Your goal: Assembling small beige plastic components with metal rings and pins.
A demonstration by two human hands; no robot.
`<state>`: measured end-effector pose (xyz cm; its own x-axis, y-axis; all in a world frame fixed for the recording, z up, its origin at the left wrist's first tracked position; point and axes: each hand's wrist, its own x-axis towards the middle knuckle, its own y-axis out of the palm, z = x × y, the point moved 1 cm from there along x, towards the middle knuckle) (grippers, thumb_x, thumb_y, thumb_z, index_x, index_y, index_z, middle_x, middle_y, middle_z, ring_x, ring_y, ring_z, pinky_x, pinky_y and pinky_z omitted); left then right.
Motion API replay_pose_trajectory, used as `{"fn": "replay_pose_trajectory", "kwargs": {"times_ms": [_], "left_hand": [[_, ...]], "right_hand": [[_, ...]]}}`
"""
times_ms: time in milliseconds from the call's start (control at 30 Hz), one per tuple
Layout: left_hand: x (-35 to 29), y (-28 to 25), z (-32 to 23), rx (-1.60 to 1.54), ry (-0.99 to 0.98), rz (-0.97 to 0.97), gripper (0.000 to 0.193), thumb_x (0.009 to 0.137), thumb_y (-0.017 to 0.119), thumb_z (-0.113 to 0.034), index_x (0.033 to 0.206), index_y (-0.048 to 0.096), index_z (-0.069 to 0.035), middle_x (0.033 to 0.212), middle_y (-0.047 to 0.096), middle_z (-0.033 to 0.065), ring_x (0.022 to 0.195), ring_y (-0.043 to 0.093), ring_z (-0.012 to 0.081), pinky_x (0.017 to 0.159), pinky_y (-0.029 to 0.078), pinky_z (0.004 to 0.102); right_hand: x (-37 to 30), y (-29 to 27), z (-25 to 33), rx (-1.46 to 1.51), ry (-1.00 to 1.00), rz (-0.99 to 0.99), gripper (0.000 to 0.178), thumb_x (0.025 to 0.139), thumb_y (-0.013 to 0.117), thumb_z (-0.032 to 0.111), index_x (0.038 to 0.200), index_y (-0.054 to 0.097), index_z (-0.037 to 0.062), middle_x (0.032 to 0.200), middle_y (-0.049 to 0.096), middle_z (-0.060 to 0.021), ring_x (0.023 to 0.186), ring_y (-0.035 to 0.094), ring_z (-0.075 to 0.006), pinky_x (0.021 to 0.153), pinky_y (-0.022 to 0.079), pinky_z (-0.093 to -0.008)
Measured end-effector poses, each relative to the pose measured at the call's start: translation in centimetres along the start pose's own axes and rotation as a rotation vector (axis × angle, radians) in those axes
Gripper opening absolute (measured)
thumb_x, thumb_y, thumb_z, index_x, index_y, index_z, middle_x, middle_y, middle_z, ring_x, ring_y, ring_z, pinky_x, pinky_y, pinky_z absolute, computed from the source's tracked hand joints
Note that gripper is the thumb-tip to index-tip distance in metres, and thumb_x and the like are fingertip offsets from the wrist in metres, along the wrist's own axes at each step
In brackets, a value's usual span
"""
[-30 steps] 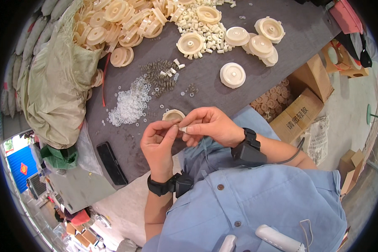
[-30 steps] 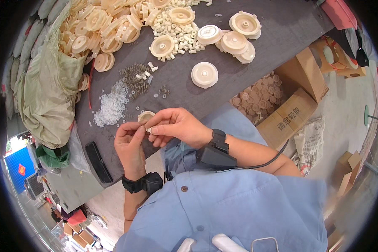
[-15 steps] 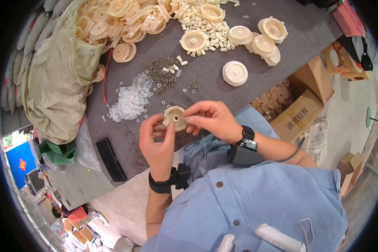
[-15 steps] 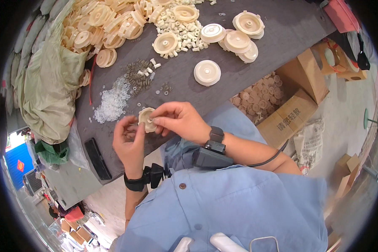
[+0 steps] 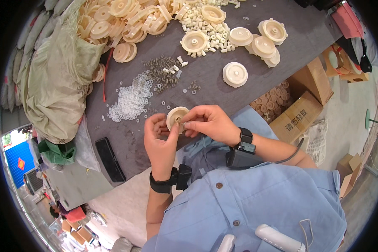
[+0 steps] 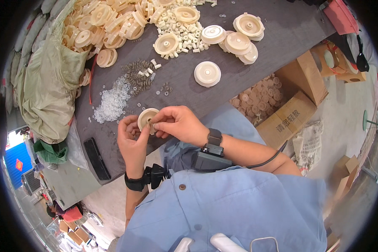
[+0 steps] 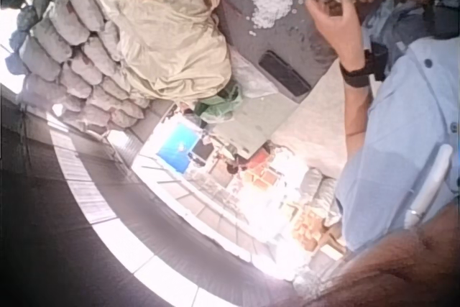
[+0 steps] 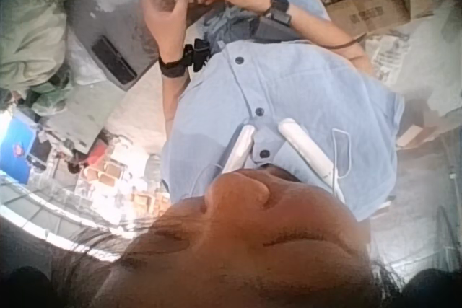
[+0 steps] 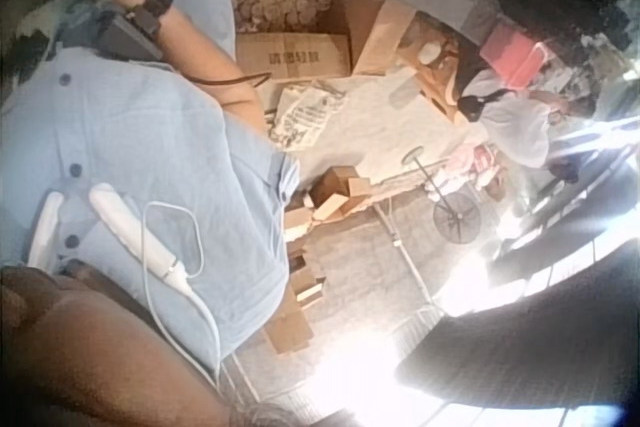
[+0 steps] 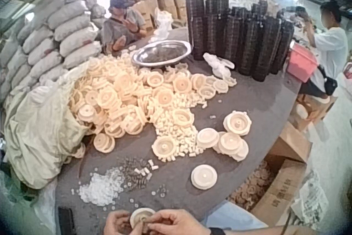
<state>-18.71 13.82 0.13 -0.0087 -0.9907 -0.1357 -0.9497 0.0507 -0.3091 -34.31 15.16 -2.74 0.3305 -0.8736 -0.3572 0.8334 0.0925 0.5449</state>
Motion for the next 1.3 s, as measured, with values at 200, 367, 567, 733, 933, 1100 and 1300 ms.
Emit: {"fn": "replay_pose_trajectory", "kwargs": {"times_ms": [200, 367, 567, 733, 933, 1100, 1300], "left_hand": [[-0.7, -0.1, -0.9, 0.0, 0.016, 0.106, 0.031, 0.077, 0.065, 0.0, 0.106, 0.056, 0.004, 0.095, 0.062, 0.0088, 0.083, 0.06, 0.0121, 0.074, 0.048, 0.0233], [-1.2, -0.6, -1.5, 0.02, 0.044, 0.125, 0.03, 0.077, 0.064, 0.003, 0.106, 0.055, 0.005, 0.096, 0.061, 0.0081, 0.084, 0.059, 0.0121, 0.075, 0.048, 0.023], [-1.9, -0.2, -3.0, 0.146, 0.121, 0.117, 0.031, 0.075, 0.065, 0.004, 0.106, 0.057, 0.004, 0.097, 0.061, 0.0072, 0.086, 0.059, 0.0118, 0.075, 0.048, 0.0227], [-2.2, 0.4, -3.5, 0.219, 0.2, 0.103, 0.032, 0.074, 0.065, 0.004, 0.105, 0.058, 0.003, 0.095, 0.061, 0.0071, 0.084, 0.06, 0.0123, 0.073, 0.049, 0.0235], [-2.2, 0.1, -2.9, -0.077, 0.056, 0.121, 0.034, 0.075, 0.064, 0.004, 0.109, 0.056, 0.005, 0.097, 0.062, 0.0098, 0.088, 0.061, 0.0148, 0.075, 0.051, 0.026], [-1.7, 0.3, -3.0, -0.147, -0.039, 0.117, 0.037, 0.078, 0.06, 0.006, 0.114, 0.052, 0.007, 0.102, 0.06, 0.0125, 0.091, 0.06, 0.0166, 0.076, 0.051, 0.0263], [-1.4, 0.4, -2.1, -0.216, -0.051, 0.165, 0.045, 0.079, 0.057, 0.007, 0.122, 0.043, 0.006, 0.112, 0.055, 0.0139, 0.099, 0.057, 0.0164, 0.083, 0.048, 0.0256]], "right_hand": [[-0.4, -0.2, 0.5, -0.059, -0.003, -0.034, 0.02, 0.083, 0.061, 0.005, 0.102, 0.059, -0.0001, 0.089, 0.064, -0.0057, 0.076, 0.061, -0.0095, 0.066, 0.051, -0.0214], [-0.5, -0.1, 1.4, -0.571, -0.336, -0.186, 0.038, 0.077, 0.067, 0.006, 0.111, 0.05, 0.0015, 0.102, 0.057, -0.0056, 0.092, 0.056, -0.0094, 0.077, 0.047, -0.0219], [-0.3, -0.3, 0.7, -0.121, -0.161, 0.052, 0.034, 0.08, 0.065, 0.006, 0.109, 0.048, -0.0005, 0.103, 0.055, -0.0042, 0.089, 0.055, -0.0082, 0.079, 0.048, -0.0251], [-0.3, -0.7, 0.5, 0.013, -0.109, 0.128, 0.029, 0.08, 0.065, 0.007, 0.104, 0.05, 0.0011, 0.098, 0.057, -0.0026, 0.088, 0.055, -0.0072, 0.076, 0.047, -0.0234], [-0.7, -0.3, 0.8, 0.04, -0.129, 0.166, 0.03, 0.078, 0.067, 0.008, 0.103, 0.05, 0.0028, 0.096, 0.058, -0.0011, 0.089, 0.055, -0.0068, 0.075, 0.046, -0.0226], [-0.5, -0.3, 0.7, -0.062, -0.268, 0.08, 0.04, 0.077, 0.067, 0.008, 0.113, 0.049, 0.0028, 0.103, 0.055, -0.0043, 0.094, 0.054, -0.009, 0.077, 0.047, -0.026], [-0.4, -0.7, 2.5, -0.891, -0.795, -0.146, 0.041, 0.072, 0.07, 0.007, 0.111, 0.058, 0.0098, 0.101, 0.055, -0.0057, 0.088, 0.056, -0.0169, 0.072, 0.047, -0.0312]]}}
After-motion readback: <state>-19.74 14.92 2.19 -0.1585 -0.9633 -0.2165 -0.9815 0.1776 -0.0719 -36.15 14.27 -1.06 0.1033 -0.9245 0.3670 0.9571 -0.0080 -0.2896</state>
